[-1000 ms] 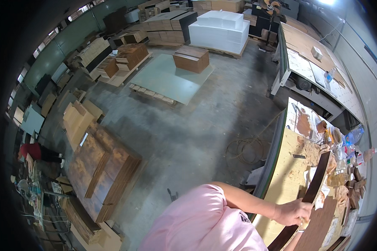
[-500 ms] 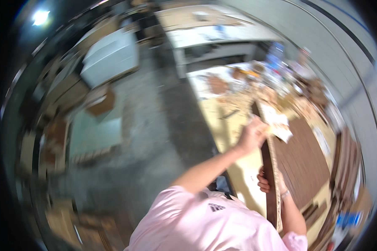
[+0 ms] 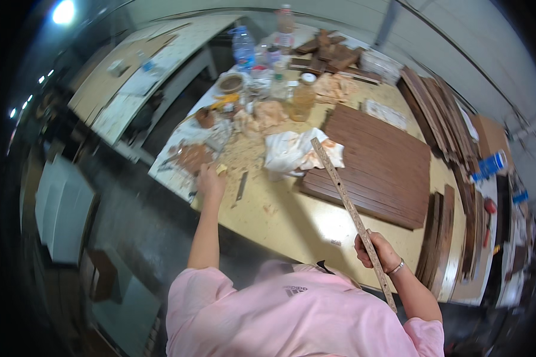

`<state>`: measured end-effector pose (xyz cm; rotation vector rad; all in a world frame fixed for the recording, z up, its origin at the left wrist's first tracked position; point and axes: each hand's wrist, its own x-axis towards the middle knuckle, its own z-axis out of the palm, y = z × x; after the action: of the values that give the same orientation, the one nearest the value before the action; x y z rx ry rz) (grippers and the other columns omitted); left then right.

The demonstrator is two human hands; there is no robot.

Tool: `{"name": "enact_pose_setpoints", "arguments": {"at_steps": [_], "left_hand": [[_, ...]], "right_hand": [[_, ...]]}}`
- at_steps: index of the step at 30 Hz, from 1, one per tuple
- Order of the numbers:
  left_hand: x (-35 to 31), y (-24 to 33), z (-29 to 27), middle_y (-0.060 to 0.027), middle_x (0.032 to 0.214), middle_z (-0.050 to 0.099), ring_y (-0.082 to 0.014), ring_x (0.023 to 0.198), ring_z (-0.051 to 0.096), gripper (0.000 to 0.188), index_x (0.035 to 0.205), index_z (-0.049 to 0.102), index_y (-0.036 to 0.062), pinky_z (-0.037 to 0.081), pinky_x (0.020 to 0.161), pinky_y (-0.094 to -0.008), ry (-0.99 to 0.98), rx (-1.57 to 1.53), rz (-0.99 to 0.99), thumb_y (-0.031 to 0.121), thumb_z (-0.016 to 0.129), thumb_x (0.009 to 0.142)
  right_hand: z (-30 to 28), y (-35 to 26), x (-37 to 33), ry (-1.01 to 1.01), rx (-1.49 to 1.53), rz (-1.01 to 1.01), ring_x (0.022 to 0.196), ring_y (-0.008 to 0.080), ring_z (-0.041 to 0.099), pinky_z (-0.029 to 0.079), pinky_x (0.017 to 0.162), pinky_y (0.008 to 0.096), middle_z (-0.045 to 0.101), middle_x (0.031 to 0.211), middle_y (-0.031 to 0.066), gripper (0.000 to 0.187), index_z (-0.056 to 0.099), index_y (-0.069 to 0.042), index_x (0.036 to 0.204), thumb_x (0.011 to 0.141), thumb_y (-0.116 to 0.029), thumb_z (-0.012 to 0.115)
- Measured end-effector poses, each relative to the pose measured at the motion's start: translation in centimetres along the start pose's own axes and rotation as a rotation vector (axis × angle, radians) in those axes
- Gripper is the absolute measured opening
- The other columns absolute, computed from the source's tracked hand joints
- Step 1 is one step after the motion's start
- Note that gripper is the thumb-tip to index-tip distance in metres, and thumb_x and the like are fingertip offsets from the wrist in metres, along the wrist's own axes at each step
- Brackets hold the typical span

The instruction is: The person applies a finishing substance to several wooden strips and panels using a sponge and a cloth on a workbench.

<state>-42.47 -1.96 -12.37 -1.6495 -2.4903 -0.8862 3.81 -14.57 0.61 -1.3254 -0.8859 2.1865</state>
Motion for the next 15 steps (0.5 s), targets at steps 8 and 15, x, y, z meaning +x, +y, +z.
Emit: {"name": "enact_pose_setpoints", "arguments": {"at_steps": [8, 15], "left_hand": [[1.2, 17.0, 4.5, -0.0114, 0.130, 0.052, -0.0317, 0.116, 0.051, 0.051, 0.122, 0.059, 0.0089, 0.042, 0.095, -0.0442, -0.112, -0.211, 0.681, 0.024, 0.073, 0.075], [2.6, 17.0, 9.3, -0.0195, 0.101, 0.066, -0.0344, 0.094, 0.063, 0.025, 0.102, 0.069, 0.0031, 0.049, 0.084, -0.0367, -0.430, -0.609, 0.226, 0.003, 0.057, 0.080]], "right_hand": [[0.7, 0.3, -3.1, -0.020, 0.352, -0.310, 0.044, 0.0082, 0.033, 0.026, 0.040, 0.0224, 0.037, 0.060, -0.0014, 0.081, 0.047, -0.006, 0.104, 0.080, -0.082, 0.036], [-1.6, -4.4, -3.7, 0.243, 0.204, -0.698, 0.069, 0.0169, 0.050, 0.044, 0.061, 0.0298, 0.054, 0.080, 0.0085, 0.064, 0.047, -0.002, 0.128, 0.089, -0.053, 0.044]]}}
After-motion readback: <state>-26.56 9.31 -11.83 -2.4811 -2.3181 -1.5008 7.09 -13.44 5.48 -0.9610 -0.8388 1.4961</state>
